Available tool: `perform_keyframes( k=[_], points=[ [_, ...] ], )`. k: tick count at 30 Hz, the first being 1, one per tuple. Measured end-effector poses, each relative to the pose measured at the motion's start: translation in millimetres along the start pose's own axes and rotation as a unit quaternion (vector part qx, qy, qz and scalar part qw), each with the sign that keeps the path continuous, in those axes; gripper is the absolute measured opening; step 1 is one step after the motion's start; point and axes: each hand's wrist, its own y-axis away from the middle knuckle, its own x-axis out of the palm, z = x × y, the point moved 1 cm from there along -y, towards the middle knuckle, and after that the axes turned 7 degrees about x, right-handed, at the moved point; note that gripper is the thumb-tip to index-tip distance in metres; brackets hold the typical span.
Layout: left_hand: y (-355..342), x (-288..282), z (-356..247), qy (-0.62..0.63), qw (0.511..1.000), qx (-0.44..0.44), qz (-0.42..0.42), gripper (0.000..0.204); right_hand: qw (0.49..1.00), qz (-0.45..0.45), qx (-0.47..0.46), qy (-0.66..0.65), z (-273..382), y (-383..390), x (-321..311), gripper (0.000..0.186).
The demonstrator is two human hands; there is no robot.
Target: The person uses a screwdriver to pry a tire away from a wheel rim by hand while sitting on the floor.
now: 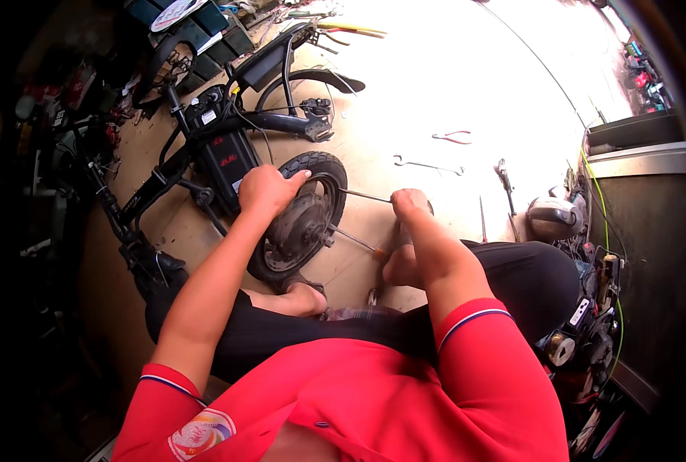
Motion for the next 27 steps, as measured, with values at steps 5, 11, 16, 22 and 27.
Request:
perform_keyframes(
  k=[5, 11, 16, 22, 27],
  points=[
    [2, 1, 13, -0.039, 0.999, -0.007, 0.0, 0.072, 0.999, 0.009, -0.024, 0.046, 14, -37, -3, 0.019],
    [12, 1, 4, -0.046, 0.998, 0.046, 0.003, 0.071, 0.97, -0.088, -0.132, 0.184, 16, -106, -37, 0.018],
    [15, -1, 6, -0.018, 0.999, 0.038, 0.019, 0.067, 0.944, -0.075, -0.243, 0.209, 28, -121, -80, 0.017],
    [12, -6, -12, 0.033, 0.996, 0.064, 0.05, 0.065, 0.933, 0.083, -0.272, 0.221, -31, -138, -207, 0.012],
    [12, -7, -9, 0.066, 0.992, 0.06, 0.088, 0.066, 0.925, 0.081, -0.295, 0.227, -41, -72, -325, 0.031]
  ],
)
